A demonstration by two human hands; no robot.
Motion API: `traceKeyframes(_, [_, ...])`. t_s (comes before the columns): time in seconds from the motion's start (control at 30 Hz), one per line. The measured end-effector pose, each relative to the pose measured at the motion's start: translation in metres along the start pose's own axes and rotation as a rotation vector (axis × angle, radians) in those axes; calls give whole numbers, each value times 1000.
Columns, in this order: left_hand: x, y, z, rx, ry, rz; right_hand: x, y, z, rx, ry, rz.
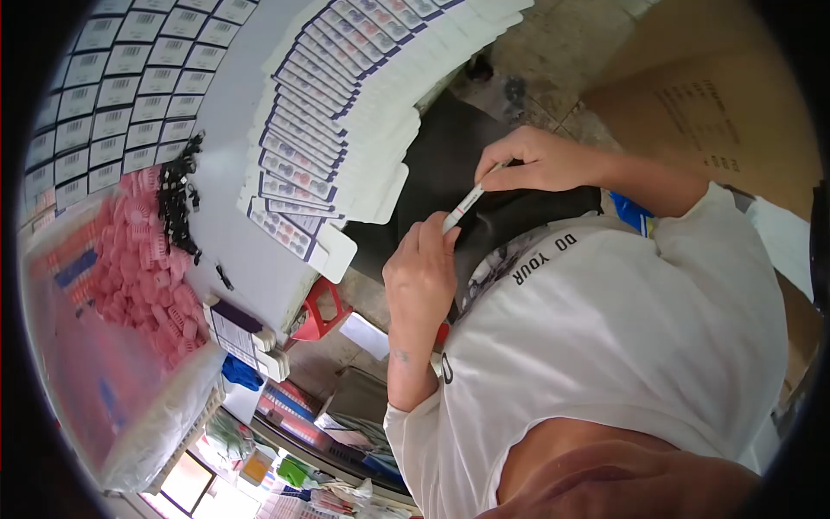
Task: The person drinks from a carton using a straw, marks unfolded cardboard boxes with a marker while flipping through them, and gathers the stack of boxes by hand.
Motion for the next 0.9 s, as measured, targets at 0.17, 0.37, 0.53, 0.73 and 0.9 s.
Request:
traceKeyframes(0.17, [3, -12, 13, -20, 242, -20, 24, 28, -34, 87, -135, 255])
traceKeyframes(0.37, [-3, 3, 22, -78, 419, -303, 183, 28, -125, 679, -315, 384])
traceKeyframes(0.53, [-5, 14, 20, -89, 391, -423, 320, -43, -151, 775, -173, 422])
traceKeyframes(0.73, [-4, 25, 10, -30, 344, -508, 373, -109, -151, 803, 4, 551])
traceKeyframes(0.9, [-3, 25, 8, 29, 298, -473, 432, -144, -152, 918, 241, 273])
Point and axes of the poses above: each hand's wrist, its own y-axis away from the middle knuckle, its own z-axis out of the palm, x = y × z, the point moved 4 cm from there along -y, towards the middle knuckle
